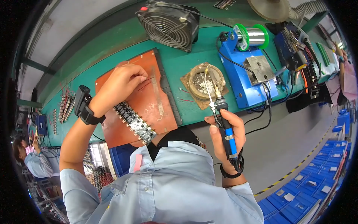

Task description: The person solders red wires onto a circuit board using a soldering iron, then sets it down to pick up another board from a tray and repeats the process.

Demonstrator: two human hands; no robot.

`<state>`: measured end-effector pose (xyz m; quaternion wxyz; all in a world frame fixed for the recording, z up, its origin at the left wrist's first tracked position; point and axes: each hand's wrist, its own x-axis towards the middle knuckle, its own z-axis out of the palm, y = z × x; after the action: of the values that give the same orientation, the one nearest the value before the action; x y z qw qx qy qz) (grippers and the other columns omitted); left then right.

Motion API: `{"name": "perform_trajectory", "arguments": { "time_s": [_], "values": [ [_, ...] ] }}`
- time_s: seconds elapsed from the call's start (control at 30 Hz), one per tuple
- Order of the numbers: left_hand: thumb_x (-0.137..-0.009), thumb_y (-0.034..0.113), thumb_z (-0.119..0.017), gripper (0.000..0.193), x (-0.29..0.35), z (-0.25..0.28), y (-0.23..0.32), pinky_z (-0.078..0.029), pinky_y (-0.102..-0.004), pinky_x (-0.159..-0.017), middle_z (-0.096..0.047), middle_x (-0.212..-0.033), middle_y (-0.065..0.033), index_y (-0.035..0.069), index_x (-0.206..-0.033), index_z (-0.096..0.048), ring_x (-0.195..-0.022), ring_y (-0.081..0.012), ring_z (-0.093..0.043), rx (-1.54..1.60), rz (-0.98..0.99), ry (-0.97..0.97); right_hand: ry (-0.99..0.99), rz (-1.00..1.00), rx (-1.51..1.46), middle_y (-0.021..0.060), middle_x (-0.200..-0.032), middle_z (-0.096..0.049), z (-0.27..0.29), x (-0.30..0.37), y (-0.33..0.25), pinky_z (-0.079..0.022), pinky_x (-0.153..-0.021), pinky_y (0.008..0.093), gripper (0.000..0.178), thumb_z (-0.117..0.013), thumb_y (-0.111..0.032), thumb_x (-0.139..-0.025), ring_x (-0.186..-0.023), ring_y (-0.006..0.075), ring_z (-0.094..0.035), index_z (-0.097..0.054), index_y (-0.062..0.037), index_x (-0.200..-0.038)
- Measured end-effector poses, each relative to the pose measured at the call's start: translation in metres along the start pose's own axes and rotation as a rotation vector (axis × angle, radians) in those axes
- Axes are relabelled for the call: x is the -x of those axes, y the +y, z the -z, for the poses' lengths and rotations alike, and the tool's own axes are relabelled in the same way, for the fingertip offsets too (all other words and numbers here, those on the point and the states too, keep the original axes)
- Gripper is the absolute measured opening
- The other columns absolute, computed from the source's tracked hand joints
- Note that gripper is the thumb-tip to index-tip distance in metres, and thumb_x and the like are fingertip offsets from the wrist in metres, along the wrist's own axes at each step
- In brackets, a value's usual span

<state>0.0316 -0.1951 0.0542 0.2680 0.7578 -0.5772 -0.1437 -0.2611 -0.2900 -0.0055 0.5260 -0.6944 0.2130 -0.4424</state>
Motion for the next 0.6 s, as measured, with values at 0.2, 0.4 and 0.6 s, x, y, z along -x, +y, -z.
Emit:
{"name": "perform_trajectory", "arguments": {
  "time_s": [0.2, 0.4, 0.6],
  "values": [
    [-0.084, 0.005, -0.058, 0.011, 0.009, 0.001, -0.015, -0.049, -0.0389, -0.070, -0.064, -0.082, -0.0182, -0.004, -0.087, -0.062, -0.078, -0.0338, -0.062, 0.052, -0.011, 0.084, -0.058, -0.008, 0.040, 0.0145, -0.092, -0.065, -0.016, 0.000, -0.009, -0.048, -0.079, 0.0314, 0.042, -0.061, -0.012, -0.087, -0.085, 0.0195, -0.062, -0.045, -0.0003, -0.124],
    [-0.086, 0.008, -0.060, 0.013, 0.036, 0.033, -0.010, -0.048, -0.0375, -0.070, -0.064, -0.083, -0.0163, -0.004, -0.089, -0.063, -0.078, -0.0319, -0.061, 0.021, 0.016, 0.181, -0.112, -0.031, 0.043, 0.0145, -0.091, -0.065, -0.035, -0.001, -0.013, -0.047, -0.081, 0.0326, 0.043, -0.061, -0.014, -0.087, -0.085, 0.0198, -0.062, -0.045, 0.0001, -0.124],
    [-0.085, 0.008, -0.064, 0.011, 0.120, 0.099, 0.006, -0.047, -0.0309, -0.072, -0.063, -0.084, -0.0118, -0.002, -0.090, -0.063, -0.078, -0.0239, -0.060, -0.054, 0.096, 0.467, -0.120, 0.013, 0.038, 0.0145, -0.090, -0.064, -0.051, -0.001, -0.017, -0.049, -0.079, 0.0338, 0.054, -0.060, -0.017, -0.087, -0.083, 0.0212, -0.062, -0.040, 0.0034, -0.132]
  ]
}}
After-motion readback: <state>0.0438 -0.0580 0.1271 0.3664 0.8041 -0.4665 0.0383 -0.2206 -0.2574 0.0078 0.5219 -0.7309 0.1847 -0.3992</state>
